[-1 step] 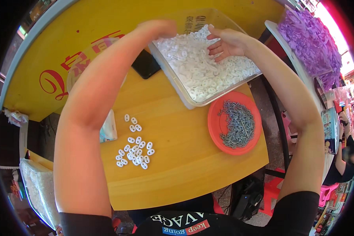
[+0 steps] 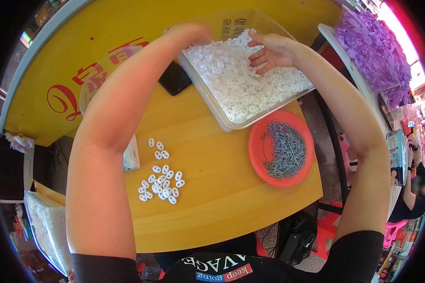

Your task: The recorder manually assembles small white plastic components by inserting tiny metal rings into them.

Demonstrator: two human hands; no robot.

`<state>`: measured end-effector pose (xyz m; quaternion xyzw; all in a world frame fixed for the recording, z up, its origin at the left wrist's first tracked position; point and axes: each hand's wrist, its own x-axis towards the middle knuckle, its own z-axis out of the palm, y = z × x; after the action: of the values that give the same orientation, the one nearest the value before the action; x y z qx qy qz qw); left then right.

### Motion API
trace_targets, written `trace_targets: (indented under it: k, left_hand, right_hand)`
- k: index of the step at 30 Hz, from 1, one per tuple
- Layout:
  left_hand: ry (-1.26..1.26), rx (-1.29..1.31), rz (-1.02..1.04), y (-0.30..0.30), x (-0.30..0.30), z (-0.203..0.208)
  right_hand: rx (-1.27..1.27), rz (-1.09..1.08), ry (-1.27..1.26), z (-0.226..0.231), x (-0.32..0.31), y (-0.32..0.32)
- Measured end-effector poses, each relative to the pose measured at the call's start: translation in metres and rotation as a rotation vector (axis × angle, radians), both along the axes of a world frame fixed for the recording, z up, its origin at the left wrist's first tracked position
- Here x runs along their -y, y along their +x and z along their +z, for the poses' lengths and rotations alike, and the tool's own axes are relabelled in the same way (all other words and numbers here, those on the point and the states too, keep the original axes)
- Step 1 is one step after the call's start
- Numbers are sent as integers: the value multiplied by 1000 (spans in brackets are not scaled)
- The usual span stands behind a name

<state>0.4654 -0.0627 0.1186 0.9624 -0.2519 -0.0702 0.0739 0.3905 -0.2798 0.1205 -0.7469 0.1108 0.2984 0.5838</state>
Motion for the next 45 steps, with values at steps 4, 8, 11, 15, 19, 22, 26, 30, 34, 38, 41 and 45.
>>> trace_targets:
  k: [4, 8, 11, 15, 19, 22, 26, 30, 34, 38, 41, 45]
  left_hand:
    - [71, -206, 173, 10, 19, -4]
    - [-24, -203, 48, -17, 20, -16]
    - [82, -222, -160, -13, 22, -17]
    - [-1325, -808, -86, -1, 11, -54]
    - [-1550, -398, 487, 7, 78, -33]
    - [-1780, -261, 531, -27, 97, -14]
    - [-1831, -105, 450, -82, 83, 25]
    - [-1848, 38, 220, -138, 69, 64]
    - [-1949, 79, -46, -189, 43, 79]
    - [-1908, 100, 6, -246, 12, 80]
    - [-1780, 178, 176, -274, -6, 49]
    - [-1744, 114, 301, -317, -19, -5]
  right_hand:
    - [-12, -26, -27, 1, -6, 8]
    - [-80, 10, -5, -18, -29, 15]
    - [33, -64, 54, -56, -30, 47]
    - [169, -393, 257, -24, -88, 33]
    - [423, -713, 556, -35, -81, 66]
    - [556, -641, 617, -31, -57, 68]
    - [743, -649, 599, 8, -75, 17]
    - [971, -623, 665, 47, -94, -50]
    - [978, -598, 797, 80, -127, -113]
    - [901, -585, 937, 82, -160, -170]
    - [976, -641, 761, 54, -174, -198]
    - [864, -694, 757, 10, -191, -246]
